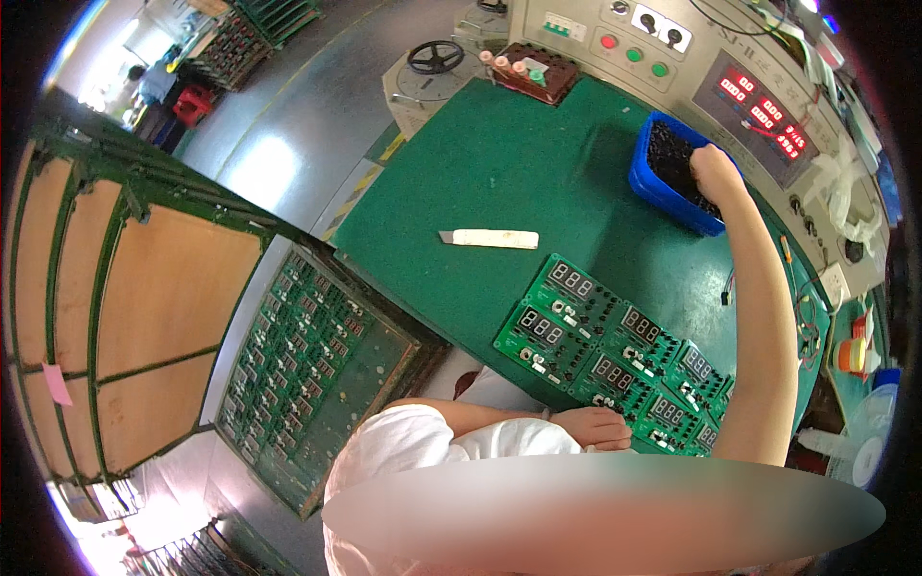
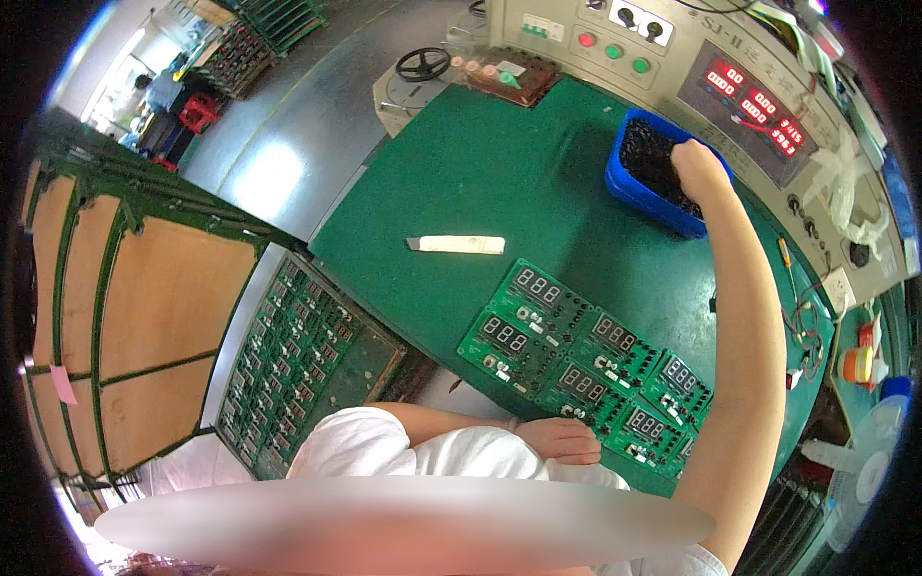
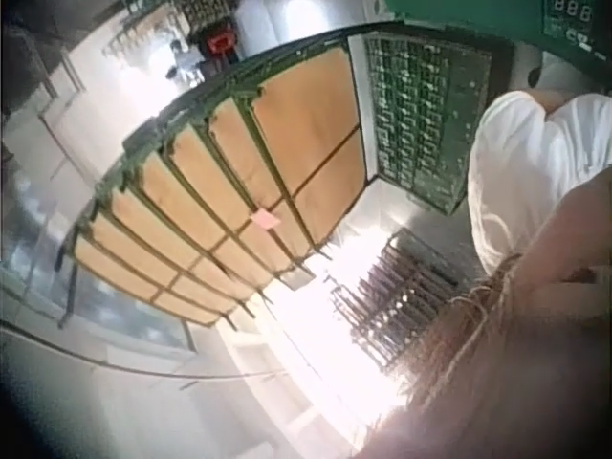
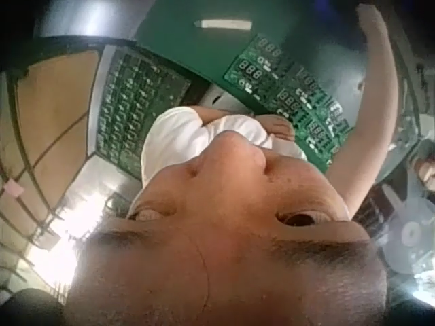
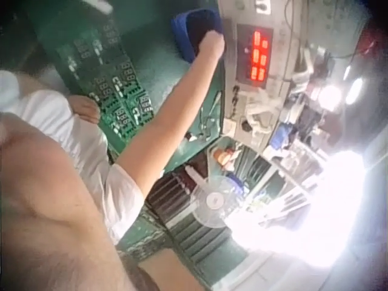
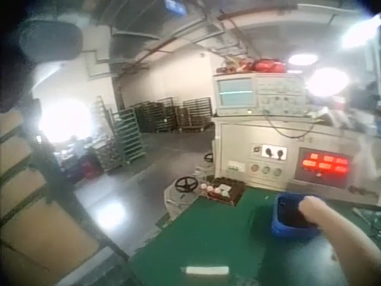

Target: The person inserts and presses plastic components onto printed circuit boards by hand.

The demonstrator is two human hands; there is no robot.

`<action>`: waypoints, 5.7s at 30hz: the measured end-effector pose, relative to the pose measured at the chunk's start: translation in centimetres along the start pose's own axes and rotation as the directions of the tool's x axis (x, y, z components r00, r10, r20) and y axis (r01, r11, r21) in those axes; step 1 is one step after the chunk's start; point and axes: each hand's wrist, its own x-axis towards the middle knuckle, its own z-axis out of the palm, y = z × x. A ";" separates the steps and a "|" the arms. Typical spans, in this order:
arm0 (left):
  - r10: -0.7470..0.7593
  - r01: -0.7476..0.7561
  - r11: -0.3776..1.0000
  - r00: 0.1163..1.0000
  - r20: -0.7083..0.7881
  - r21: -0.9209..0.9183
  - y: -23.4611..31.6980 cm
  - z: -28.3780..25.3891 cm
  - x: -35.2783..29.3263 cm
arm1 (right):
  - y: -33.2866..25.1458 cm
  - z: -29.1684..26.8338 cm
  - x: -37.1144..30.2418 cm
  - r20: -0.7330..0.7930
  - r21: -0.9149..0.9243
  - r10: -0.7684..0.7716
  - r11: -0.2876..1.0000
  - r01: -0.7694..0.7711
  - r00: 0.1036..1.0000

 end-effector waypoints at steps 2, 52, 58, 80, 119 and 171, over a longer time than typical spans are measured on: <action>-0.045 0.045 0.999 0.998 -0.034 -0.016 0.4 -0.5 0.6 | 0.0 0.1 1.4 0.035 0.175 -0.047 0.984 0.040 0.998; -0.589 0.624 -0.499 0.264 0.764 -0.601 2.2 7.4 18.4 | -9.3 -0.6 -48.7 -0.127 0.968 0.706 0.241 -0.067 0.696; -0.599 0.660 -0.474 0.243 0.763 -0.583 2.0 7.5 18.9 | -8.9 1.4 -50.5 0.002 0.998 0.798 0.040 -0.055 0.602; -0.775 0.943 0.052 0.245 0.583 -0.328 0.6 6.3 20.6 | -8.2 4.2 -49.9 0.073 0.952 0.825 0.110 -0.287 0.561; -0.616 0.913 0.262 0.407 0.675 -0.312 -0.7 8.9 22.2 | -8.9 5.0 -49.2 -0.242 0.961 0.865 0.276 -0.015 0.439; -0.145 0.171 0.985 0.874 0.464 -0.013 -2.1 10.3 20.5 | -9.6 3.3 -50.5 -0.154 0.824 0.730 0.467 -0.321 0.666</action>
